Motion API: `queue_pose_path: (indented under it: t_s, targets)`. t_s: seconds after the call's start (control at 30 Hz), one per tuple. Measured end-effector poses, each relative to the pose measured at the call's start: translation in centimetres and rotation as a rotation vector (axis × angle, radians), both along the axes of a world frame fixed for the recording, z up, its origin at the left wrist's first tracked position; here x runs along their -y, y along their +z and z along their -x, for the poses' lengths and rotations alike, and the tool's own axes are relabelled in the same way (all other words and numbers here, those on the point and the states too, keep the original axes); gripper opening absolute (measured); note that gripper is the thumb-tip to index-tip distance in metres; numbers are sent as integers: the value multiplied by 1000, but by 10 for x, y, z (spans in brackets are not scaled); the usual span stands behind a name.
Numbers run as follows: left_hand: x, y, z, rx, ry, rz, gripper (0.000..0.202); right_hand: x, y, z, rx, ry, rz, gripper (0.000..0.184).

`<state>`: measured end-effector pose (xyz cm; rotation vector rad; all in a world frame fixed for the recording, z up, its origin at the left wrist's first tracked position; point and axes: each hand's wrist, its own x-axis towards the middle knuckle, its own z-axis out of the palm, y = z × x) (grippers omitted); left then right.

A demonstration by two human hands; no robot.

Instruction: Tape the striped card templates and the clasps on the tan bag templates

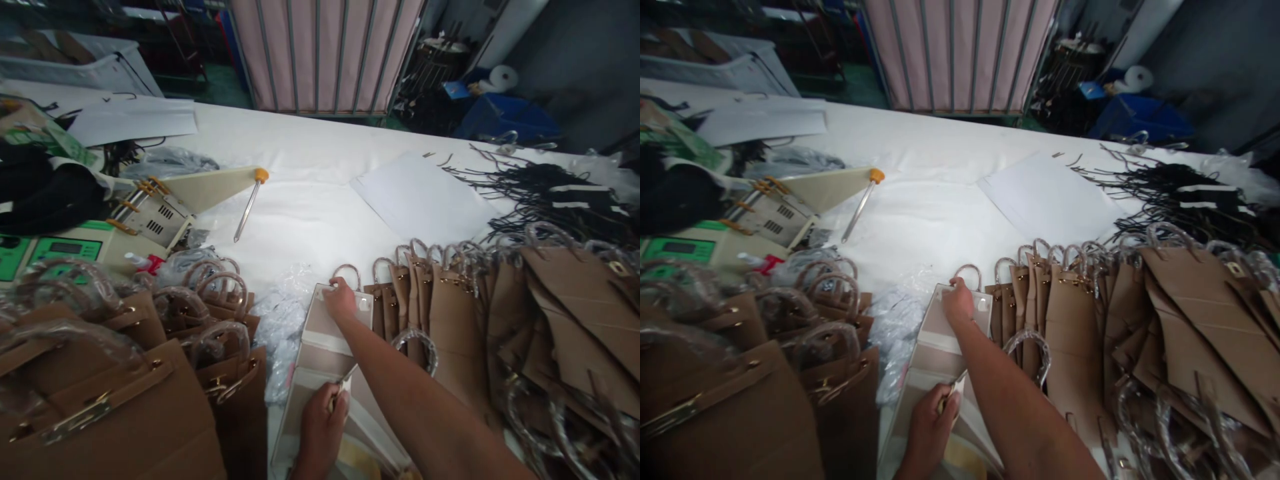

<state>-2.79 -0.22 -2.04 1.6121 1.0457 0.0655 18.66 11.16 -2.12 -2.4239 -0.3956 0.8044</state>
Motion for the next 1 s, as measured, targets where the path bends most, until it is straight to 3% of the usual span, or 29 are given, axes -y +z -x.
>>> queue_pose_path:
  t_s: [0.13,0.23,0.33,0.43,0.5,0.6,0.73,0.9,1.0]
  targets:
    - [-4,2,-4,38,24,41,34,-5,5,-7,-44,-77,-101,28]
    - [-9,12,-10,106,110,172,39,12,16,-8,-97,-130,-230,33]
    - [-11,30,-12,125,158,337,44,68,36,8,-168,-162,-337,37]
    - [-6,56,-12,163,229,505,44,151,66,41,-327,-159,-481,34]
    - [3,78,-13,213,242,533,42,204,91,66,-449,-122,-592,35]
    - [28,116,-17,183,139,405,45,265,125,91,-527,-143,-735,40]
    - [74,155,-18,171,-26,188,49,310,158,107,-535,-263,-906,40]
    - [113,173,-11,147,-146,29,54,348,185,128,-527,-399,-1036,39]
    - [134,174,-13,81,-369,-18,59,376,192,136,-492,-550,-1111,38]
